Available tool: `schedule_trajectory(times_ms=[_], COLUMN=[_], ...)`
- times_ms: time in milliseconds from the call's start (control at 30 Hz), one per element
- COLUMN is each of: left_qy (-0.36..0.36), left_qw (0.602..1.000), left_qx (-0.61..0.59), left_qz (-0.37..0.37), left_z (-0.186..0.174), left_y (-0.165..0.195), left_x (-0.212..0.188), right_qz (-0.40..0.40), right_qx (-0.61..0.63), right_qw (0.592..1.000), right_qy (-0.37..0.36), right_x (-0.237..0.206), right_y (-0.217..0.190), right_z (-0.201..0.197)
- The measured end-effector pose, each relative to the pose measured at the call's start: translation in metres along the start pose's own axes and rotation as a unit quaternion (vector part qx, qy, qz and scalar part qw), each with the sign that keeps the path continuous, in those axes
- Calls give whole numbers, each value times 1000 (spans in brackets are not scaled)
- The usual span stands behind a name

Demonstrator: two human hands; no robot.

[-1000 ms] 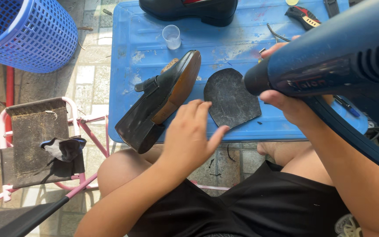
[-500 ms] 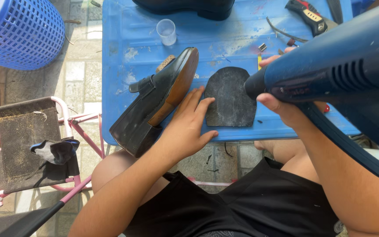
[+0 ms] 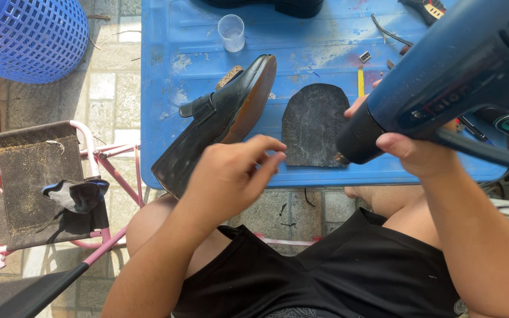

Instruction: The person uses a heat gun to apply heat to a black shoe sole and a separate black sole piece on a blue table. They rotate the shoe to heat different areas of the sole and the separate piece, preparing them for attachment.

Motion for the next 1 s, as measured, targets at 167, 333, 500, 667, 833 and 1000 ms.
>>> schedule_trajectory(times_ms=[167,333,500,667,833,1000], left_qy=[139,174,167,96,154,158], left_qw=[990,984,979,972,968,978], left_qx=[-21,19,59,168,181,64], left_qz=[5,-40,-103,-131,-75,-119], left_z=[-35,-49,-56,-58,-59,-59], left_y=[-10,-27,-53,-71,-72,-77], left_x=[-4,-4,-1,-6,-14,-15], right_qz=[26,6,-58,-90,-77,-54], right_qx=[-105,-169,-174,-208,-198,-170], right_qw=[994,984,982,974,976,983], right_qy=[36,55,37,29,38,50], right_x=[1,7,9,2,-5,-9], right_y=[-5,-4,-4,-1,3,4], right_z=[-13,-6,3,3,-1,-2])
Point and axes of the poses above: each hand's wrist, its own x-axis towards the middle knuckle, its own z-axis out of the palm, y = z × x, the point moved 2 cm from there along x, towards the middle knuckle, and after that the axes turned 8 degrees about -y, right-handed, at the moved point
